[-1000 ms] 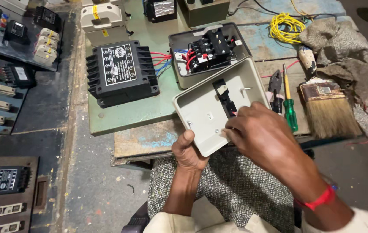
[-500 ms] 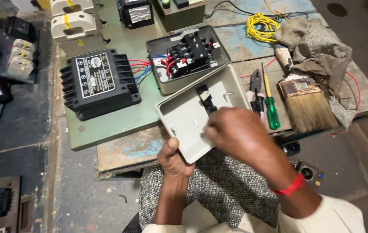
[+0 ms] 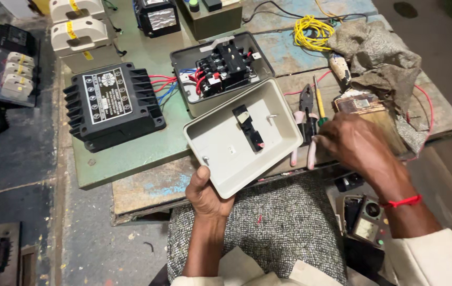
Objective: The person assembles electrical components by inserting metal contacts into a fuse holder, tightening screws with a screwdriver, and connecting wires to a terminal block. They position various switch parts and a circuit breaker on a workbench, eventually placing a cover over a component and securing it with a tool.
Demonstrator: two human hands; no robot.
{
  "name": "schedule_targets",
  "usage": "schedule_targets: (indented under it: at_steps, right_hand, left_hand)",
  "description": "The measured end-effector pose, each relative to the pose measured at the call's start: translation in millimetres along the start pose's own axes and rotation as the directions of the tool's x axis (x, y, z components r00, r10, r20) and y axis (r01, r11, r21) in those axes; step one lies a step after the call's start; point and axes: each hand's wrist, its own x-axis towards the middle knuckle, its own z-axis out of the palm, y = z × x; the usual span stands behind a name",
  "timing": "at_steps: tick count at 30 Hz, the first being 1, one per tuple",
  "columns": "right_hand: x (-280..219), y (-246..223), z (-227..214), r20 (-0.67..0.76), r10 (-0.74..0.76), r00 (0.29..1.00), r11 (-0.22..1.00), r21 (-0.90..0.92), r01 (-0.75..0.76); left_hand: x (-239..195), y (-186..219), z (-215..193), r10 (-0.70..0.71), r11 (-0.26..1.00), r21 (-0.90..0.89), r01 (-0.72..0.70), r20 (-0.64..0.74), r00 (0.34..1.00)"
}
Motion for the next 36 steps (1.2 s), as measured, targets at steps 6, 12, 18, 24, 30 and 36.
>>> schedule_targets:
  at_steps: [6,12,18,24,30,36]
  right_hand:
    - [1.3,13.7,3.0,0.016,0.001,1.0,0.998,-0.06,0.0]
    - [1.8,2.5,-0.6,0.034,0.031,0.999,0.994,-0.11,-0.027]
    - [-8.9,-50.5,-22.8,-0.204,0.028,0.979,0.945,0.324,0.04]
    - [6.8,-105.7,7.1,-0.312,-0.084,0.946,0.917,0.348,0.196]
    - [7.7,-125.4,16.7,-0.146,0.107,0.984,0.844,0.537,-0.012]
    - [4.0,-130.8,24.2,-0.377,0.052,0.925,0.863,0.483,0.148]
  left_hand:
    - [-0.5,0.1,3.9,-0.025,1.0,-0.013,0.025,-0.004,1.0]
    - [-3.2,0.4,1.6,-0.028,0.999,-0.025,0.027,-0.008,1.0]
    - [-1.2,-1.4,1.2,-0.024,1.0,0.017,0.023,0.049,0.999]
    - [-3.9,1.8,12.4,-0.045,0.998,0.047,0.041,0.087,0.995]
    - [-0.3,1.0,4.9,-0.048,0.997,0.066,0.034,0.228,0.973]
    - [-1.6,2.8,9.6,-0.078,0.992,0.112,0.062,0.139,0.987]
